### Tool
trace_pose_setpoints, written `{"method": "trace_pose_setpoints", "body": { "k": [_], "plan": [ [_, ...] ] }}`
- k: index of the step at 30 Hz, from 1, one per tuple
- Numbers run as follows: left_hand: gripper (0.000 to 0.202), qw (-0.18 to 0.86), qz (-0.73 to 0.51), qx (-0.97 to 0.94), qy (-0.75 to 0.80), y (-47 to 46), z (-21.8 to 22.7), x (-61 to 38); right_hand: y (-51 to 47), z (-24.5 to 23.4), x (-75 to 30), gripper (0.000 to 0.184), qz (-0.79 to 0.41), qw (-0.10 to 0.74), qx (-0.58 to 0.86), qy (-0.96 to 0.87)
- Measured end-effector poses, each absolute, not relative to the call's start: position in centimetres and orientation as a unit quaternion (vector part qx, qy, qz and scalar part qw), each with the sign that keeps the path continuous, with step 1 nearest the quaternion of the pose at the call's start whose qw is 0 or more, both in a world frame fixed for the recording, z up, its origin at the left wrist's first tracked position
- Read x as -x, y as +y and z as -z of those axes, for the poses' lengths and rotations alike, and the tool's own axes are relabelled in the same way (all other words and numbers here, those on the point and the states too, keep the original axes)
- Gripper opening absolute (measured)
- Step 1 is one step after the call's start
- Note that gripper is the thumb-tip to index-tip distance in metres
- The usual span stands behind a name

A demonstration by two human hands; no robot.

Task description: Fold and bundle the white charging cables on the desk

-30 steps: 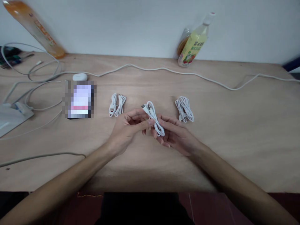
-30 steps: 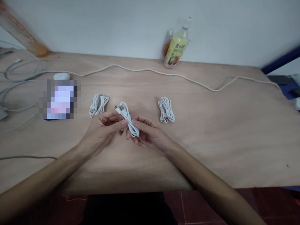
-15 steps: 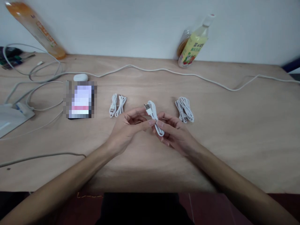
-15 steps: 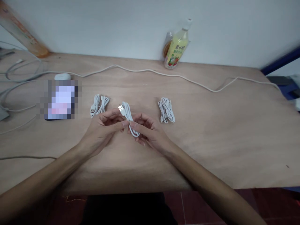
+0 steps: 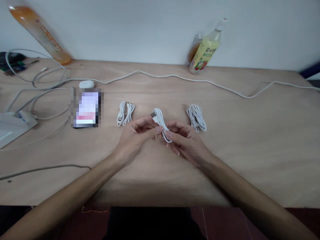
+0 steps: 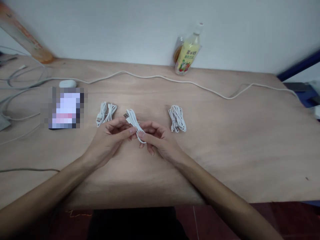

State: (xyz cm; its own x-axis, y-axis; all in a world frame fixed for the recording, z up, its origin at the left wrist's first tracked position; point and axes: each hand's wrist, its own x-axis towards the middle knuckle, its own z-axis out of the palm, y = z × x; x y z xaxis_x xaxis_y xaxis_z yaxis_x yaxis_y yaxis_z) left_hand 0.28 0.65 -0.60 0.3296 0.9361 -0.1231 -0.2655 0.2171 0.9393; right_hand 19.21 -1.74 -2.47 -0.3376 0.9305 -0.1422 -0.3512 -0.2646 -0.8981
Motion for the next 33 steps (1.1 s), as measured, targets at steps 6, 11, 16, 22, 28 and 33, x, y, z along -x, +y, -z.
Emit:
{"method": "trace_pose_setpoints", "body": {
  "k": [6,11,16,22,28,33],
  "plan": [
    [0.018,0.685,-0.432,-0.441,0.387,0.70,0.50,-0.23,-1.71,2.79,-19.39,0.026,-0.714,0.436,0.356,-0.417],
    [0.018,0.690,-0.424,-0.443,0.385,0.63,0.39,-0.17,-1.85,2.83,-19.37,0.025,-0.716,0.425,0.359,-0.421],
    [0.019,0.690,-0.426,-0.436,0.390,0.57,0.52,-0.14,-1.94,2.62,-19.37,0.025,-0.727,0.418,0.351,-0.418],
    [0.023,0.669,-0.442,-0.433,0.412,0.73,0.57,-0.01,-2.00,2.52,-19.35,0.023,-0.743,0.409,0.338,-0.409],
    [0.033,0.680,-0.426,-0.447,0.395,0.60,0.75,0.21,-2.12,2.63,-19.38,0.025,-0.748,0.409,0.333,-0.403],
    [0.037,0.667,-0.430,-0.461,0.396,0.71,0.93,0.36,-2.07,2.62,-19.34,0.026,-0.749,0.408,0.327,-0.406]
  ]
}}
